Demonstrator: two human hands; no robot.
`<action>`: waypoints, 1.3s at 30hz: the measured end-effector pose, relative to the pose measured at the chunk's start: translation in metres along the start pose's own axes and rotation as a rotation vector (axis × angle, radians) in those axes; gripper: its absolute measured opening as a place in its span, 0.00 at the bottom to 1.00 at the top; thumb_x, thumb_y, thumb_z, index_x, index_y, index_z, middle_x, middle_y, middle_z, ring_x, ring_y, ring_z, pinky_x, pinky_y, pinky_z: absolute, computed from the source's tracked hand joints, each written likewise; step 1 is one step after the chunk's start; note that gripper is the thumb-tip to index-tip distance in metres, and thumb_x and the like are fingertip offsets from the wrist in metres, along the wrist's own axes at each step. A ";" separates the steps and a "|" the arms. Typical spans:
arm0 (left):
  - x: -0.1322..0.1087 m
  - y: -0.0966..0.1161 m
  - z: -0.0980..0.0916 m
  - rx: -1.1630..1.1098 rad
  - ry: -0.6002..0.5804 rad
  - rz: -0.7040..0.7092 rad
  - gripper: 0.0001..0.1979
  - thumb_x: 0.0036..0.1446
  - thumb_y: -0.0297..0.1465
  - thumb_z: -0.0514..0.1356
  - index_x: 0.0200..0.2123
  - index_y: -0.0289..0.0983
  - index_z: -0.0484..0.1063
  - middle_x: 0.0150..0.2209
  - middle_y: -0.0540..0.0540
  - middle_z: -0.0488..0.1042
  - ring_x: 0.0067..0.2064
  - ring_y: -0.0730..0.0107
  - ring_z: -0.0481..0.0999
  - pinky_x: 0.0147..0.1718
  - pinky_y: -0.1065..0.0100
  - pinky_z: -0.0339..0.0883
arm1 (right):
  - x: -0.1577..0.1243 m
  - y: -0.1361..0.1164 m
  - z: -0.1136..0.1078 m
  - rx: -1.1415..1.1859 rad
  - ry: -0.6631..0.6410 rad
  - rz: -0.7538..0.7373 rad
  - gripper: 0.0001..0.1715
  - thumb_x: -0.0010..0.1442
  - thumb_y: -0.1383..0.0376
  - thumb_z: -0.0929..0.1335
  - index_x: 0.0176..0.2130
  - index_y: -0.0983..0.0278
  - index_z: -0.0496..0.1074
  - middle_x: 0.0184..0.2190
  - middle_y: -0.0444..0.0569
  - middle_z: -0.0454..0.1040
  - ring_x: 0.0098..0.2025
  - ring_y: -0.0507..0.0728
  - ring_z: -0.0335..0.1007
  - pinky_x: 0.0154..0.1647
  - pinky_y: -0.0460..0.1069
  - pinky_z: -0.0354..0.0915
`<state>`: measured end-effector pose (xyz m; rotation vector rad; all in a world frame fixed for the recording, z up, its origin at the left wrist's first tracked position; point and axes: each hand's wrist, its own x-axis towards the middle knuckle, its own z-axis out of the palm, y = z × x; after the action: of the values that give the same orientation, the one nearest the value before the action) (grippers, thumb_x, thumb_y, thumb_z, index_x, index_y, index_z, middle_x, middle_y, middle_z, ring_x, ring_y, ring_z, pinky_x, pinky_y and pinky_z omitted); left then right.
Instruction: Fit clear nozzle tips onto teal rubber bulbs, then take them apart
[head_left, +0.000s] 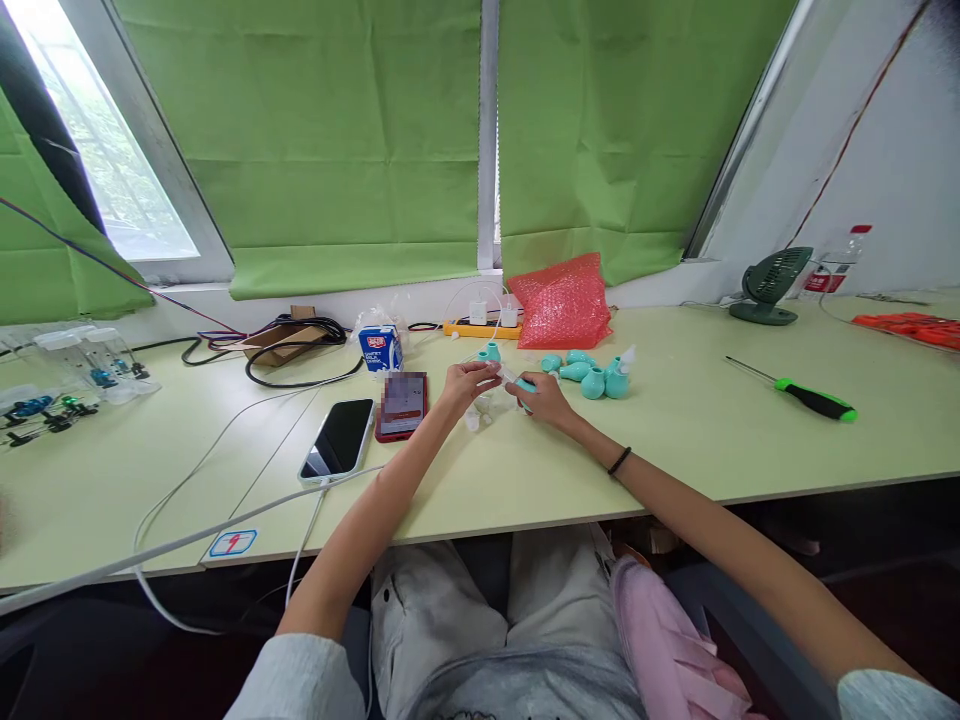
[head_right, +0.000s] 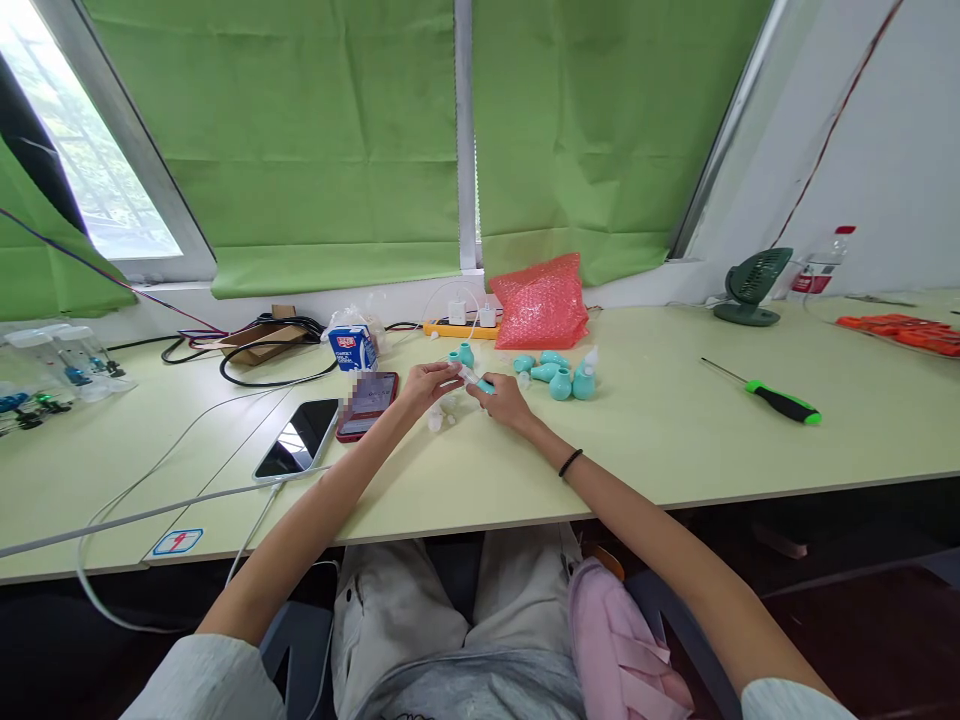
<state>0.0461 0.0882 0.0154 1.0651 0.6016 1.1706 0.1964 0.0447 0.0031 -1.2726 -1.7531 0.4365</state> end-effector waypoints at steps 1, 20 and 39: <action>0.001 0.001 0.000 -0.006 0.000 -0.019 0.08 0.34 0.25 0.68 0.21 0.28 0.73 0.24 0.45 0.74 0.28 0.72 0.74 0.40 0.63 0.68 | 0.001 0.000 -0.001 0.072 -0.029 0.031 0.19 0.49 0.55 0.64 0.17 0.65 0.61 0.11 0.40 0.62 0.14 0.48 0.56 0.19 0.44 0.54; -0.005 -0.004 0.009 -0.049 -0.006 -0.073 0.07 0.37 0.24 0.66 0.24 0.28 0.72 0.21 0.47 0.72 0.24 0.73 0.73 0.35 0.64 0.69 | 0.011 -0.003 -0.025 0.670 -0.515 0.547 0.15 0.51 0.58 0.61 0.24 0.67 0.65 0.12 0.44 0.63 0.13 0.48 0.54 0.10 0.42 0.50; -0.004 -0.005 0.009 0.164 -0.076 0.021 0.13 0.40 0.35 0.64 0.21 0.29 0.69 0.19 0.49 0.68 0.21 0.79 0.66 0.24 0.71 0.63 | 0.001 0.003 -0.007 -0.273 0.026 -0.147 0.19 0.53 0.54 0.61 0.26 0.65 0.69 0.18 0.42 0.65 0.21 0.50 0.57 0.26 0.44 0.54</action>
<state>0.0546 0.0816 0.0140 1.2524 0.6368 1.1075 0.2033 0.0447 0.0051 -1.3170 -1.9169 0.0971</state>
